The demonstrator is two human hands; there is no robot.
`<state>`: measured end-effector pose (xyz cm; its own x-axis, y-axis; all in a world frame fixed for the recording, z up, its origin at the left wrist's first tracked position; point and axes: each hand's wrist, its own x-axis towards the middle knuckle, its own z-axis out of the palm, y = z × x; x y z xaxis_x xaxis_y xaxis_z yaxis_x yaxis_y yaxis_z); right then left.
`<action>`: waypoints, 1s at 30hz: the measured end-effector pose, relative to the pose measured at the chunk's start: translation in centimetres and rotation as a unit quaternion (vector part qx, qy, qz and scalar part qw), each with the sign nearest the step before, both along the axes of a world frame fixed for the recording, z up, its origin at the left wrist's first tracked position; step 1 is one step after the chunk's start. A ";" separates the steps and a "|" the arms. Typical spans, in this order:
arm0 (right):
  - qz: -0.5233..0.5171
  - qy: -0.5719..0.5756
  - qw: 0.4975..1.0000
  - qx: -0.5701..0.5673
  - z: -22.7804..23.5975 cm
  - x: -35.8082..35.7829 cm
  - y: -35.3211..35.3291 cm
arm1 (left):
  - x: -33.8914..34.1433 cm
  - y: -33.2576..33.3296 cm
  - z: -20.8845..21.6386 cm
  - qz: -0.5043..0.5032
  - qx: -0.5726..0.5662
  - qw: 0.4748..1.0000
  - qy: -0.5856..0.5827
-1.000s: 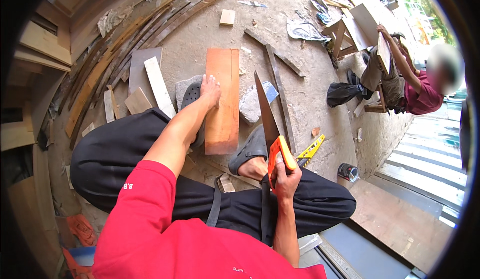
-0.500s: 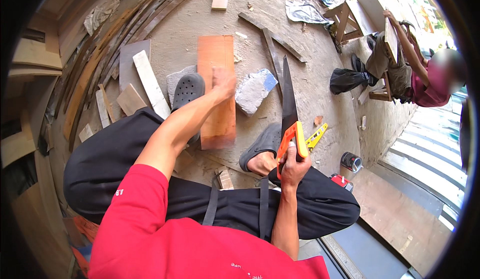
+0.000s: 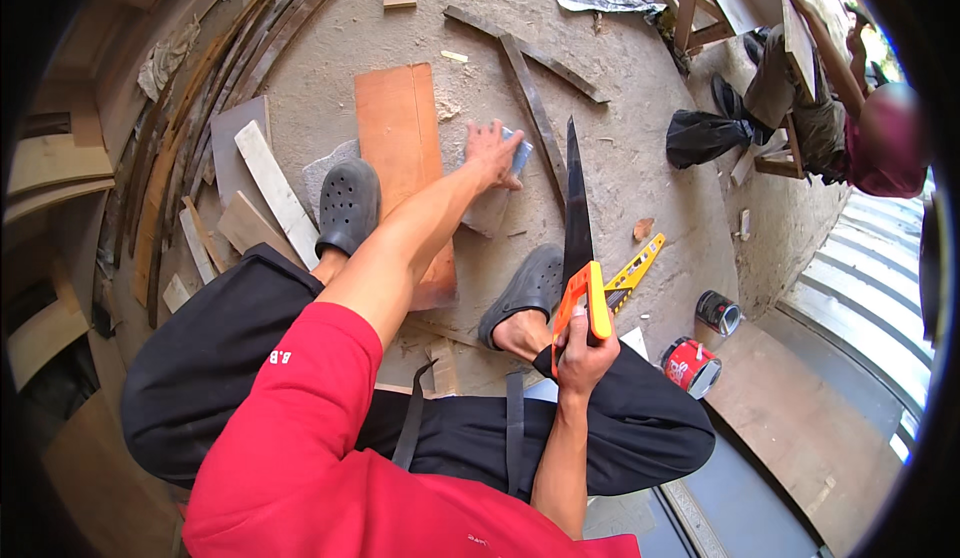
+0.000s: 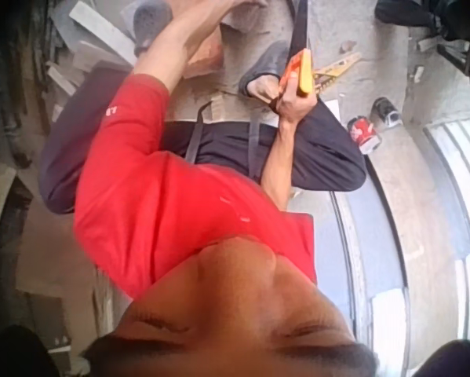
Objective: The person sits on the floor and uses a hand saw to cut a rectangular piece of wood. They hold the wood steady with their left hand and foot while sawing with their right hand. The cut is completed, and the two resulting pieces are separated.
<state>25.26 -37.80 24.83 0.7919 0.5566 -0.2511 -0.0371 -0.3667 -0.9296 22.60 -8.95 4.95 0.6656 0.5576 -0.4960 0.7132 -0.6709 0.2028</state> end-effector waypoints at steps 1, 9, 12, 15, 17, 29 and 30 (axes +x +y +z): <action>0.003 0.009 1.000 -0.010 -0.1 0.1 -0.2 | -0.5 0.1 0.6 0.017 0.005 1.000 0.016; 0.038 0.009 0.999 -0.033 -0.4 -1.0 -0.4 | -5.1 -0.6 2.1 0.045 0.050 0.997 0.047; 0.048 -0.008 0.998 -0.044 0.7 -1.4 -0.4 | -5.5 -0.8 1.8 0.031 0.063 0.996 0.057; 0.057 -0.042 0.997 -0.044 2.0 -1.7 -0.5 | -5.6 -0.5 2.2 0.003 0.033 0.996 0.079; 0.059 -0.036 0.997 -0.036 2.5 -2.1 -0.5 | -7.0 -0.1 2.3 -0.029 0.044 0.995 0.083; 0.093 -0.065 0.993 -0.041 5.5 -4.7 0.4 | -11.9 2.9 -4.1 0.051 0.134 0.988 -0.052; 0.102 -0.060 0.992 -0.036 5.6 -5.0 0.7 | -12.8 3.6 -5.3 0.101 0.193 0.975 -0.052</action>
<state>20.26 -37.09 30.38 0.6916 0.6922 -0.2060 0.1541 -0.4201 -0.8943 9.80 -5.34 -0.32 0.5584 0.8140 -0.1599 0.8277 -0.5597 0.0412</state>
